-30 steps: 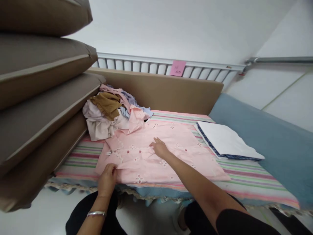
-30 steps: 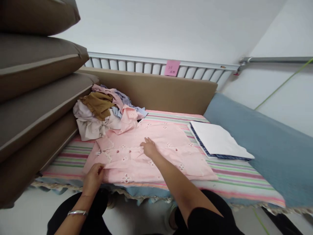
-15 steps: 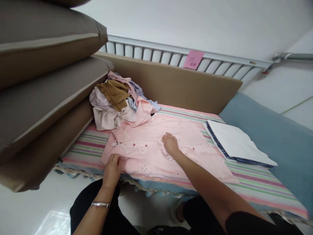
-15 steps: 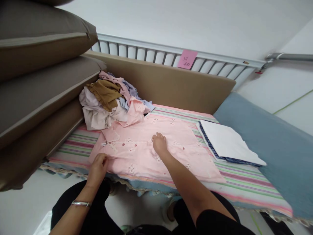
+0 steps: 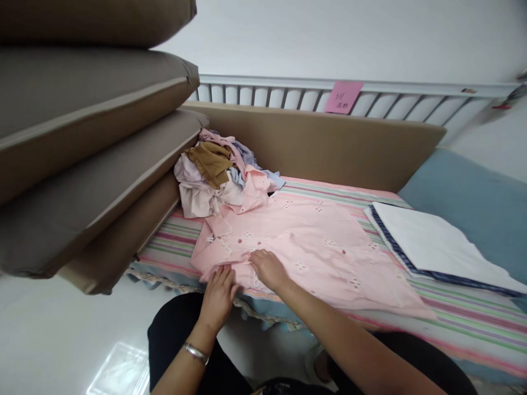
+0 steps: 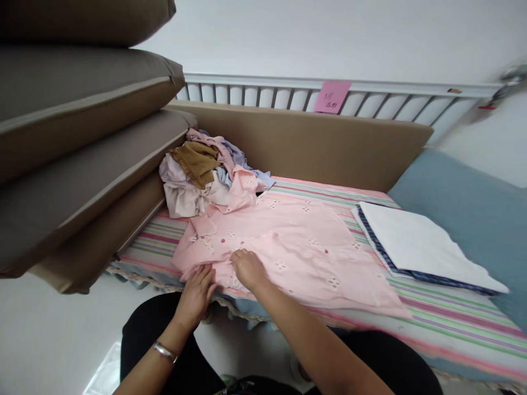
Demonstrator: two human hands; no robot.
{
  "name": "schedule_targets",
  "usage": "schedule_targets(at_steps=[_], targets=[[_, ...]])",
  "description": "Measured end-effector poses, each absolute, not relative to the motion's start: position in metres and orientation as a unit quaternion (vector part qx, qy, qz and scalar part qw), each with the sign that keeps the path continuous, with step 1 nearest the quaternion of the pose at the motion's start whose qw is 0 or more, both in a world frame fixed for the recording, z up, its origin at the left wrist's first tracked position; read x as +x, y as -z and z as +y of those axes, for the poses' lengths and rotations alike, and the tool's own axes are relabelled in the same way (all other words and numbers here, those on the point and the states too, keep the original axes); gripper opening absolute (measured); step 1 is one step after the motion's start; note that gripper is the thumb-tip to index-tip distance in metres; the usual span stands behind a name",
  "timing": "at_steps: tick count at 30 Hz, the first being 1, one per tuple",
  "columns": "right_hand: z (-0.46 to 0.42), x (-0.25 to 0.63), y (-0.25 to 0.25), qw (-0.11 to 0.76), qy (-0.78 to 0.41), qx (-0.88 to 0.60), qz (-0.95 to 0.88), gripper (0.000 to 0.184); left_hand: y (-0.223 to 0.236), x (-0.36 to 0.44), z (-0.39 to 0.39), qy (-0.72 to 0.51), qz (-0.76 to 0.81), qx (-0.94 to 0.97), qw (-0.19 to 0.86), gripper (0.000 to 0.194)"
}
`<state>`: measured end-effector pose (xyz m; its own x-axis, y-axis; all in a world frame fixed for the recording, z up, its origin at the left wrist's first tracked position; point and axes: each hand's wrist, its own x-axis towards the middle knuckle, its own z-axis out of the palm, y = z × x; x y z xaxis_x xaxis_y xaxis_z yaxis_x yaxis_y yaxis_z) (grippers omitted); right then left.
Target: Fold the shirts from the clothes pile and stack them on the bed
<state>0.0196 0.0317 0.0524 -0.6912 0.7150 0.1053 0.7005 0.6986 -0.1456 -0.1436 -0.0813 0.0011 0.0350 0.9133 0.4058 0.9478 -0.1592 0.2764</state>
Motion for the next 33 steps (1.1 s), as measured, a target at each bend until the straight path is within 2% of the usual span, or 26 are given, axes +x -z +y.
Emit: schedule_targets(at_steps=[3, 8, 12, 19, 23, 25, 27, 30, 33], targets=[[0.038, 0.022, -0.058, 0.092, -0.056, -0.391, -0.914, 0.017, -0.002, -0.148, -0.077, 0.226, -0.667, -0.709, 0.038, 0.041], [0.032, 0.034, -0.066, 0.172, -0.059, -0.361, -0.915, 0.017, -0.008, -0.152, -0.075, 0.231, -0.688, -0.687, 0.033, 0.037], [0.022, 0.044, -0.054, 0.184, -0.052, -0.349, -0.917, 0.018, -0.009, -0.160, -0.073, 0.241, -0.713, -0.658, 0.013, 0.033], [0.015, 0.050, -0.036, 0.215, -0.068, -0.353, -0.908, 0.017, -0.010, -0.175, -0.073, 0.357, -0.716, -0.599, -0.019, 0.021], [0.013, 0.049, -0.029, 0.199, -0.073, -0.336, -0.918, 0.016, -0.019, -0.170, -0.065, 0.430, -0.657, -0.618, 0.033, 0.027], [0.011, 0.048, -0.027, 0.185, -0.070, -0.334, -0.921, 0.017, -0.017, -0.162, -0.053, 0.424, -0.595, -0.683, 0.022, 0.035], [0.008, 0.049, -0.027, 0.161, -0.067, -0.329, -0.928, 0.019, -0.008, -0.153, -0.038, 0.385, -0.541, -0.747, -0.003, 0.041], [0.006, 0.059, -0.034, 0.133, -0.080, -0.304, -0.940, 0.023, 0.020, -0.146, -0.018, 0.343, -0.504, -0.793, -0.005, 0.038], [0.013, 0.098, -0.045, 0.172, -0.110, -0.338, -0.919, 0.026, 0.053, -0.150, -0.003, 0.329, -0.509, -0.796, 0.004, 0.038]])
